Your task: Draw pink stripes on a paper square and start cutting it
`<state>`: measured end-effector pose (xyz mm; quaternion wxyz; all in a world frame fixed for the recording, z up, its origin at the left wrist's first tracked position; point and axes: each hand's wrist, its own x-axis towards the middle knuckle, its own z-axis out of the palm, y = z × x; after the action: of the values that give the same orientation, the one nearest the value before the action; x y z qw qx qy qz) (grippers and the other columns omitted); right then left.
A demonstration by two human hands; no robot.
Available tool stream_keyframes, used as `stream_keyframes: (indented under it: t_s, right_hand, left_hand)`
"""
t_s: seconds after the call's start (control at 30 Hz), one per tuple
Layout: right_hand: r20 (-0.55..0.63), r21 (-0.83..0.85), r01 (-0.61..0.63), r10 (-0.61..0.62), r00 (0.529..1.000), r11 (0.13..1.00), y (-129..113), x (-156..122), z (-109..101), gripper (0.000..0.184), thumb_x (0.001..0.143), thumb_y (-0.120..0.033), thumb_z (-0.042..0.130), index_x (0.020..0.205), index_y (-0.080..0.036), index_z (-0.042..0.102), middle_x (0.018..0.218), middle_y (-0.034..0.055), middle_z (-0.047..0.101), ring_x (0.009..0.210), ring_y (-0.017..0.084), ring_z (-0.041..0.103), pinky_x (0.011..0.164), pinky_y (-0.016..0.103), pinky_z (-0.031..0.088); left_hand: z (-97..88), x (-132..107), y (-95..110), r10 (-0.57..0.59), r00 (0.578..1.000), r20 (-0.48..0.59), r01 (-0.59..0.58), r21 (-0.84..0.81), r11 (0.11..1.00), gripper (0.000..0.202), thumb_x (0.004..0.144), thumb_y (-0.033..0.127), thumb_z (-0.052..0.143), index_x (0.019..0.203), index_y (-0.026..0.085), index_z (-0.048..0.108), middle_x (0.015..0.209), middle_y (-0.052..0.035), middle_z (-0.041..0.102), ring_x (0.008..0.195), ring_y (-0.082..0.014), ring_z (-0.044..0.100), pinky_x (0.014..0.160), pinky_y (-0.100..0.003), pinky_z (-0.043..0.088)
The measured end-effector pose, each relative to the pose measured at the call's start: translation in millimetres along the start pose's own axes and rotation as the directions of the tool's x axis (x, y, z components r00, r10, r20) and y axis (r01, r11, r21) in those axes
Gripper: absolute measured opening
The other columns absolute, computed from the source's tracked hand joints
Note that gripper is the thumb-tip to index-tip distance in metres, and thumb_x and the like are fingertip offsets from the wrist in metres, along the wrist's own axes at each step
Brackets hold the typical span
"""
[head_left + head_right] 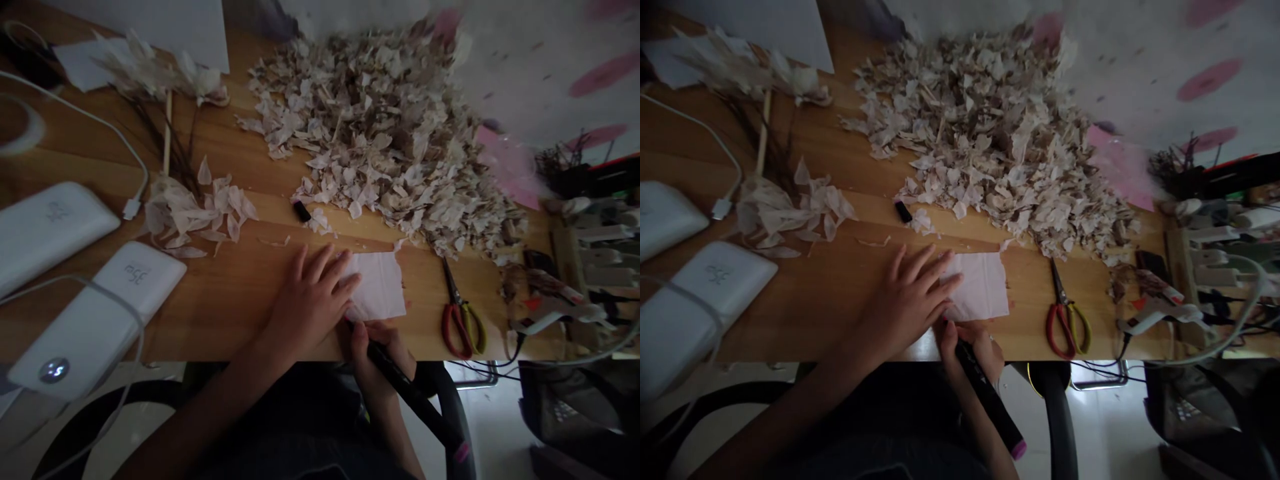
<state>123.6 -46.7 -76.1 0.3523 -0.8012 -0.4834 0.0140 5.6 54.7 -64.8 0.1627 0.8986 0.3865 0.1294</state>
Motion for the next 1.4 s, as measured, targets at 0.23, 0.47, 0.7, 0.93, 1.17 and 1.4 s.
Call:
stream_keyframes:
  t_s: [0.23, 0.47, 0.7, 0.93, 1.17, 1.4]
  right_hand:
    - [0.032, -0.088, 0.012, -0.009, 0.999, 0.996, 0, -1, -3, 0.035, 0.090, -0.050, 0.060, 0.065, -0.025, 0.060, 0.066, 0.0023, 0.072, 0.057, 0.023, 0.066, 0.059, 0.034, 0.045]
    - [0.047, -0.105, 0.106, -0.101, 0.994, 0.989, 3, 0, -4, 0.028, 0.091, -0.045, 0.061, 0.071, -0.027, 0.060, 0.069, 0.0013, 0.074, 0.056, 0.022, 0.067, 0.057, 0.033, 0.046]
    - [0.007, -0.114, 0.249, -0.250, 0.968, 0.962, 0, 7, -3, 0.026, 0.092, -0.043, 0.062, 0.071, -0.027, 0.056, 0.063, -0.0022, 0.072, 0.048, 0.020, 0.066, 0.048, 0.030, 0.047]
    - [-0.033, -0.120, 0.329, -0.335, 0.942, 0.937, -2, 13, -1, 0.028, 0.091, -0.042, 0.063, 0.070, -0.027, 0.053, 0.058, -0.0047, 0.070, 0.041, 0.017, 0.064, 0.041, 0.026, 0.045]
    - [-0.034, -0.099, 0.323, -0.327, 0.944, 0.941, -5, 13, -2, 0.025, 0.093, -0.038, 0.061, 0.072, -0.026, 0.053, 0.060, -0.0019, 0.071, 0.043, 0.017, 0.066, 0.042, 0.026, 0.047]
    - [-0.041, -0.061, 0.317, -0.319, 0.947, 0.947, 0, 10, -4, 0.023, 0.090, -0.033, 0.065, 0.072, -0.025, 0.054, 0.062, -0.0022, 0.072, 0.046, 0.016, 0.066, 0.045, 0.025, 0.048]
  left_hand:
    - [0.1, 1, 0, -0.013, 1.000, 0.015, 0.014, -0.013, 1.000, 0.042, 0.097, 0.039, 0.056, 0.137, 0.029, 0.056, 0.158, -0.0030, 0.042, 0.146, -0.0319, 0.034, 0.118, -0.064, 0.024]
    - [1.2, 0, 0, -0.011, 1.000, 0.005, 0.011, -0.014, 1.000, 0.041, 0.097, 0.039, 0.056, 0.137, 0.029, 0.057, 0.158, -0.0033, 0.041, 0.147, -0.0313, 0.034, 0.119, -0.063, 0.024]
    - [-0.1, 1, 0, -0.008, 1.000, 0.007, 0.008, 0.018, 1.000, 0.043, 0.097, 0.042, 0.056, 0.137, 0.030, 0.057, 0.157, -0.0021, 0.043, 0.146, -0.0313, 0.035, 0.118, -0.063, 0.026]
    - [-0.8, 1, 0, -0.004, 1.000, 0.002, 0.004, 0.048, 0.999, 0.041, 0.098, 0.042, 0.053, 0.137, 0.031, 0.057, 0.157, -0.0010, 0.043, 0.145, -0.0299, 0.036, 0.118, -0.061, 0.028]
    - [-1.5, 1, 0, -0.009, 1.000, 0.012, 0.008, 0.052, 0.999, 0.041, 0.098, 0.043, 0.052, 0.137, 0.031, 0.057, 0.157, -0.0006, 0.043, 0.146, -0.0298, 0.036, 0.119, -0.061, 0.028]
    - [-0.4, 1, 0, -0.008, 1.000, 0.012, 0.007, 0.049, 0.999, 0.041, 0.099, 0.043, 0.050, 0.138, 0.032, 0.056, 0.158, 0.0000, 0.042, 0.146, -0.0293, 0.035, 0.119, -0.061, 0.027]
